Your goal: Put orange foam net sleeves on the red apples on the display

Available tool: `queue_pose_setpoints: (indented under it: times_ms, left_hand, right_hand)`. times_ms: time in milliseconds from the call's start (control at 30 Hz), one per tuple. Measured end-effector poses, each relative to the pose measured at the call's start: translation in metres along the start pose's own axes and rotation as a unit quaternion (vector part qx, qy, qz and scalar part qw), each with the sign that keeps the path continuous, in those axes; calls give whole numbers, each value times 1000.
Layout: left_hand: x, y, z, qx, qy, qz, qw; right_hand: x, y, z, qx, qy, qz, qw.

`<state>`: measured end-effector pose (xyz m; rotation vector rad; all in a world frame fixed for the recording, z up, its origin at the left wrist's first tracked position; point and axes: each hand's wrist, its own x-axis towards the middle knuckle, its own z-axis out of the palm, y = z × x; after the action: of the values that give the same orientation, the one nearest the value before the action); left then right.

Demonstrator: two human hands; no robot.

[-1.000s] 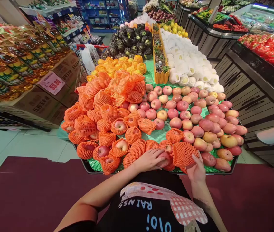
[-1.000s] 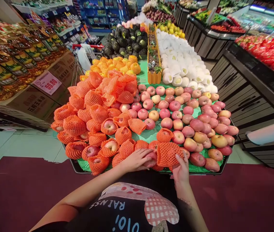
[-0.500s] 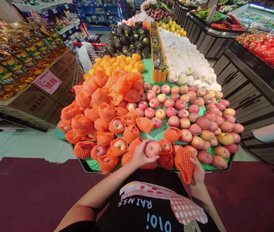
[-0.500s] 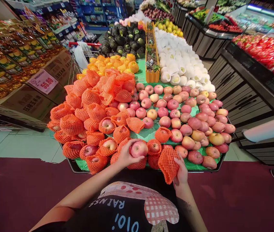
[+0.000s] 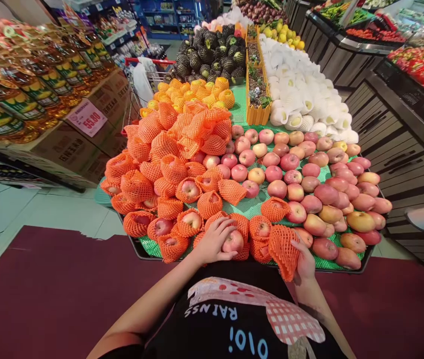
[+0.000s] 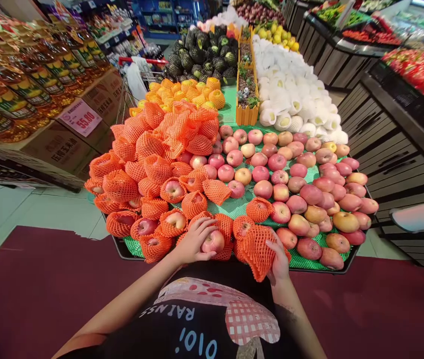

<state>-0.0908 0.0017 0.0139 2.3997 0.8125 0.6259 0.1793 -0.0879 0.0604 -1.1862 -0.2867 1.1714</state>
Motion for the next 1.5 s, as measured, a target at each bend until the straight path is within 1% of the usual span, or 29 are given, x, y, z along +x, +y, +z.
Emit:
queue_pose_setpoints:
  times_ms: [100, 167, 367, 500, 600, 667, 733, 767, 833, 900, 967, 1033, 1067, 1100, 1133, 1167, 1200, 1233, 1267, 1300, 1367, 1400, 1433, 1500]
  left_hand:
    - [-3, 4, -8, 2, -9, -5, 1000]
    - [-6, 7, -14, -12, -19, -4, 1000]
    - [-8, 11, -24, -70, -21, -20, 997]
    - [-5, 13, -29, -115, -8, -10, 993]
    - [-5, 23, -31, -206, 35, -15, 978]
    - [-6, 34, -30, -288, 52, -34, 956]
    - [-8, 47, -28, -371, 35, -59, 926]
    - [-9, 53, -27, -410, 17, -73, 909]
    - [-11, 62, -26, -475, -14, -106, 873]
    - [-15, 66, -28, -532, -10, -148, 834]
    - [-20, 63, -29, -594, 34, -199, 779]
    - [-23, 55, -28, -646, 101, -250, 715]
    - [-24, 50, -27, -656, 138, -275, 689]
    - [-24, 45, -25, -654, 171, -300, 673]
    - [-24, 40, -23, -643, 200, -323, 666]
    - [-22, 35, -20, -627, 221, -341, 665]
    - [-21, 30, -16, -608, 235, -354, 671]
    - [-19, 26, -11, -586, 247, -361, 682]
    - [-17, 23, -7, -555, 261, -365, 701]
    - [-15, 20, -3, -510, 278, -367, 727]
    - [-13, 16, 4, -386, 303, -371, 788]
    - [-13, 16, 7, -318, 305, -375, 816]
    - [-13, 16, 9, -255, 297, -379, 839]
    - [-13, 17, 10, -168, 258, -388, 869]
  right_hand:
    - [-1, 0, 6, -11, 15, 23, 1000]
    - [-3, -1, 9, -23, 17, 24, 999]
    - [-5, -6, 17, -58, -13, 22, 998]
    - [-13, -4, 30, -41, -76, 51, 995]
    - [-25, 4, 38, -26, -154, 102, 982]
    - [-32, 10, 42, -34, -230, 140, 962]
    - [-37, 15, 45, -60, -298, 158, 940]
    - [-39, 16, 47, -77, -320, 157, 931]
    - [-39, 19, 50, -112, -345, 151, 920]
    - [-37, 20, 54, -143, -357, 152, 910]
    - [-34, 23, 60, -157, -358, 159, 907]
    - [-29, 28, 65, -158, -343, 160, 912]
    - [-26, 32, 67, -159, -329, 152, 918]
    - [-22, 36, 69, -164, -309, 140, 926]
    - [-17, 40, 70, -175, -282, 121, 935]
    - [-12, 44, 70, -190, -252, 98, 944]
    - [-6, 49, 70, -206, -221, 74, 950]
    - [0, 53, 70, -220, -195, 52, 954]
    - [5, 57, 70, -232, -177, 34, 956]
    - [10, 61, 69, -242, -169, 22, 955]
    - [18, 66, 68, -257, -169, 7, 951]
    - [20, 67, 68, -268, -170, -1, 948]
    - [22, 68, 67, -279, -172, -10, 945]
    - [23, 66, 66, -307, -180, -27, 934]
